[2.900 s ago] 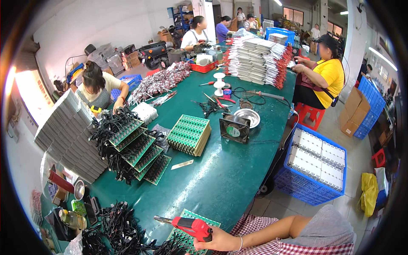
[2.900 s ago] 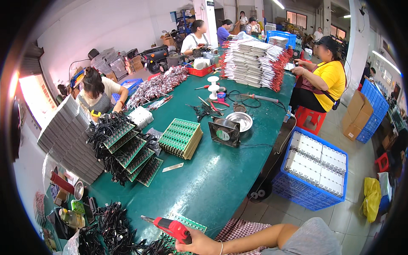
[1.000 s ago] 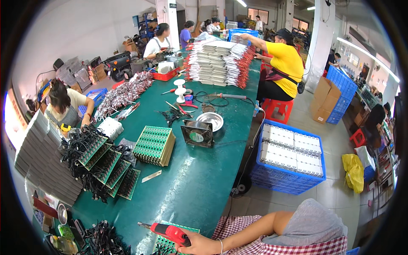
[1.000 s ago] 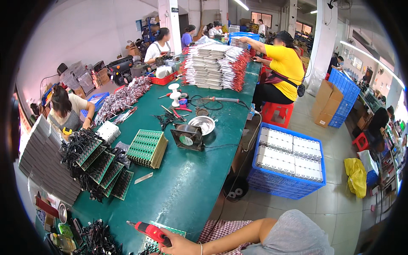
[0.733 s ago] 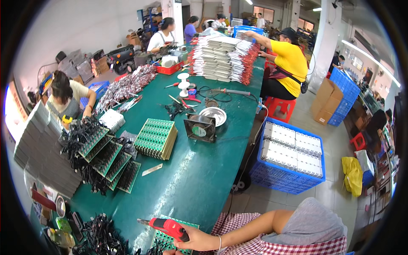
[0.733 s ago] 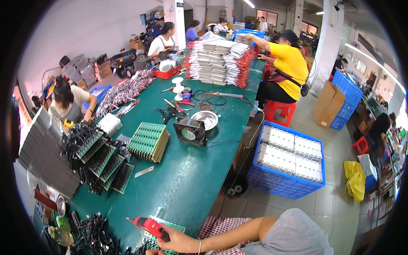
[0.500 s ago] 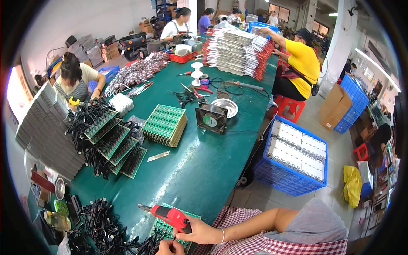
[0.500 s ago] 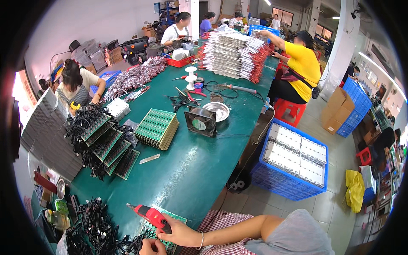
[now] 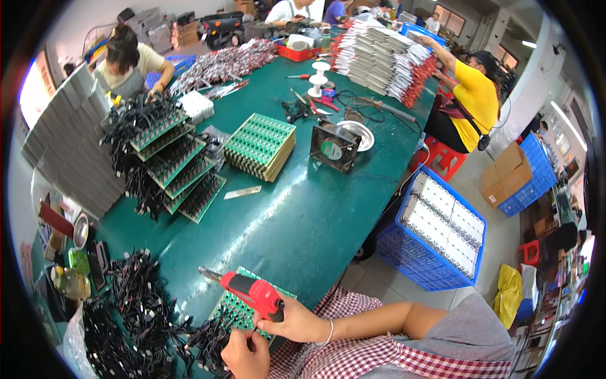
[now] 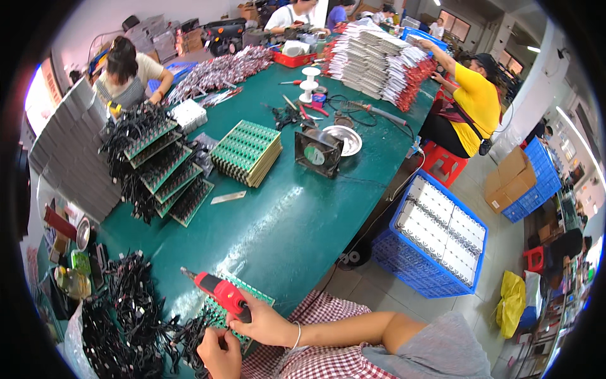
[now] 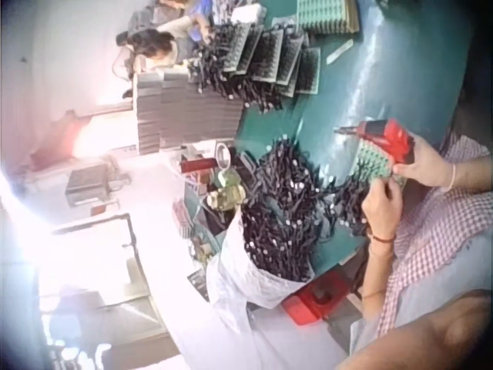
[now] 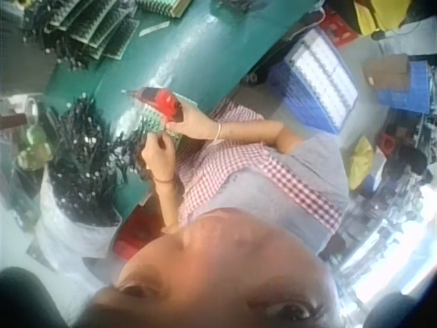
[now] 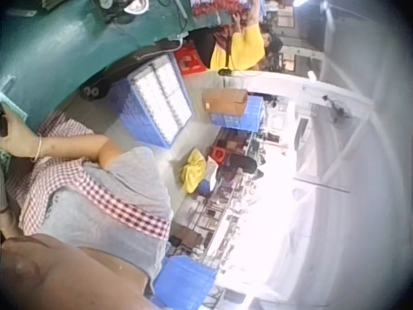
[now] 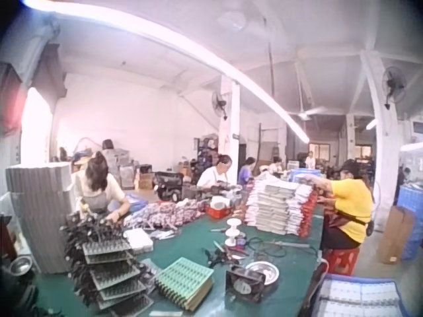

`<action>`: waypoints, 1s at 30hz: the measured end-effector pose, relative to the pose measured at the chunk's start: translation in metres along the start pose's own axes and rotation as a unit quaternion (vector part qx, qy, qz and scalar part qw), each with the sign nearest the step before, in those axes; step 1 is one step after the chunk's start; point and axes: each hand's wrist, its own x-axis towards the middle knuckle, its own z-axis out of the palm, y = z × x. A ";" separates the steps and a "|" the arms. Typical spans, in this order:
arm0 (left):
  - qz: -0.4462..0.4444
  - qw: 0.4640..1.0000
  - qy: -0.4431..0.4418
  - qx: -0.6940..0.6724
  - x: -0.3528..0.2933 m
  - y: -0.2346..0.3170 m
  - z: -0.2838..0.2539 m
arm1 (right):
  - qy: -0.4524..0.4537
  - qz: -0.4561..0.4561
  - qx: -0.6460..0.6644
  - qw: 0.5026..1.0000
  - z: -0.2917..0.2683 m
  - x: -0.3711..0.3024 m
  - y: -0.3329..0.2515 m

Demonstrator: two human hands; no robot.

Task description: The person solders USB cables onto a circuit board using a soldering iron, attaching the wires one by one.

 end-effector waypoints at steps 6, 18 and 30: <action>-0.071 0.997 -0.022 -0.023 -0.010 -0.024 0.009 | -0.011 0.001 0.040 0.999 0.005 0.004 0.001; 0.028 0.994 0.097 -0.043 0.003 -0.022 0.018 | 0.002 0.103 0.027 0.994 -0.003 0.003 -0.007; 0.069 0.994 0.077 -0.027 0.002 -0.027 0.013 | -0.034 0.092 0.034 0.995 -0.005 0.007 -0.008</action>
